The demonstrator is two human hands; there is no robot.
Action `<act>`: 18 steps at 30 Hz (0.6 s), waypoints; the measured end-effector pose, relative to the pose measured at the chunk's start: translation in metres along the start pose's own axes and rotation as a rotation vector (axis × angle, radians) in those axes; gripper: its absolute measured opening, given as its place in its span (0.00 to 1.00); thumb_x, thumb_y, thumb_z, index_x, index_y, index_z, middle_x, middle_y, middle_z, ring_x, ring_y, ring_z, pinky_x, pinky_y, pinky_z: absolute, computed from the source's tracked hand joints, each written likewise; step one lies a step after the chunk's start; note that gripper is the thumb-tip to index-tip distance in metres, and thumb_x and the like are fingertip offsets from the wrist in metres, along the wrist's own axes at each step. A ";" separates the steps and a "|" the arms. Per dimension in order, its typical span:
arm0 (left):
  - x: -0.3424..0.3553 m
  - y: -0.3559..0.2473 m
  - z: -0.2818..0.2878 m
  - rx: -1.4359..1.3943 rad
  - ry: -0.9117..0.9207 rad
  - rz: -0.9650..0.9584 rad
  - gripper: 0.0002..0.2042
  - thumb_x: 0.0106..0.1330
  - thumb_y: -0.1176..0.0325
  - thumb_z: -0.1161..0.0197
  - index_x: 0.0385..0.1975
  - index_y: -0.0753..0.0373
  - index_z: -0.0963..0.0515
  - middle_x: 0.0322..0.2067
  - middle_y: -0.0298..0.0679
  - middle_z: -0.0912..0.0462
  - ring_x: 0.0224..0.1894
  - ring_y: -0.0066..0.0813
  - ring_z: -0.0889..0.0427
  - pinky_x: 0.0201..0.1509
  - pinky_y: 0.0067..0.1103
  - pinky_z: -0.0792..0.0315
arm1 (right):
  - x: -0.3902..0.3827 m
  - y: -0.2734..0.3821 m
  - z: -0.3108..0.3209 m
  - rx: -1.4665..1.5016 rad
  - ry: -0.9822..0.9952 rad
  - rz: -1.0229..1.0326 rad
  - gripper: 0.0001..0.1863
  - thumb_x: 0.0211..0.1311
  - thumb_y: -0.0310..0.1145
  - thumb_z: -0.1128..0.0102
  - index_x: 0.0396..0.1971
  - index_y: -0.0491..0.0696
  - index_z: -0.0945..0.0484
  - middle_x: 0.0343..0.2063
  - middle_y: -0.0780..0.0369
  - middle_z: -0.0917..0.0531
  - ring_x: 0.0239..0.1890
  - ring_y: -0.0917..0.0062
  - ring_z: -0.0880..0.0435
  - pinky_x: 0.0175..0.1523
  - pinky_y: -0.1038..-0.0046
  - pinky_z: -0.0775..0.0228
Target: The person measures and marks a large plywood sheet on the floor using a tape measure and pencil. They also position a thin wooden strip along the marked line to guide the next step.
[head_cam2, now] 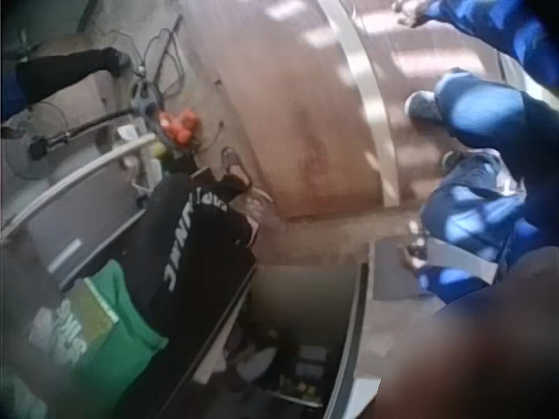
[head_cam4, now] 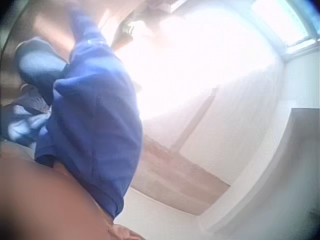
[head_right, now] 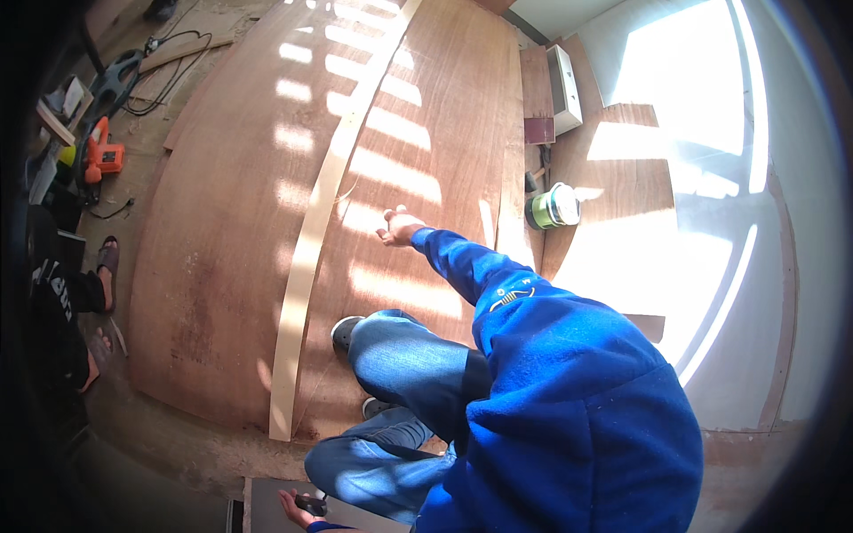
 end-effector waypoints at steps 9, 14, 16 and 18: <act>-0.320 -0.155 -0.140 0.005 0.585 -0.592 0.14 0.66 0.66 0.42 0.48 0.64 0.20 0.36 0.34 0.23 0.38 0.26 0.23 0.43 0.22 0.26 | -0.337 0.024 0.188 0.836 0.221 0.187 0.31 0.65 0.58 0.46 0.46 0.41 0.19 0.42 0.47 0.17 0.47 0.59 0.18 0.50 0.62 0.26; -0.575 -0.136 -0.263 0.290 1.049 -0.545 0.22 0.75 0.54 0.46 0.57 0.65 0.25 0.43 0.36 0.23 0.41 0.28 0.22 0.49 0.25 0.25 | -0.468 0.057 0.320 1.457 0.379 0.049 0.40 0.66 0.65 0.48 0.68 0.52 0.34 0.56 0.55 0.24 0.57 0.65 0.24 0.54 0.59 0.24; -0.659 -0.108 -0.276 0.546 1.354 -0.639 0.40 0.75 0.37 0.63 0.76 0.63 0.55 0.72 0.52 0.43 0.73 0.43 0.42 0.75 0.32 0.48 | -0.496 0.048 0.348 1.669 0.391 -0.041 0.39 0.66 0.65 0.48 0.66 0.52 0.33 0.53 0.58 0.23 0.48 0.67 0.20 0.50 0.56 0.21; -0.721 -0.083 -0.282 0.715 1.622 -0.790 0.44 0.73 0.34 0.66 0.76 0.62 0.66 0.76 0.52 0.56 0.78 0.41 0.57 0.79 0.32 0.61 | -0.512 0.010 0.371 1.967 0.366 -0.018 0.30 0.66 0.61 0.44 0.54 0.50 0.26 0.39 0.63 0.23 0.41 0.77 0.20 0.40 0.69 0.21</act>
Point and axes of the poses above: each hand's wrist, its own x-axis towards the middle knuckle, its own z-axis out of the back of the hand, y = z × x, the point moved 1 cm from there along x, towards the middle knuckle
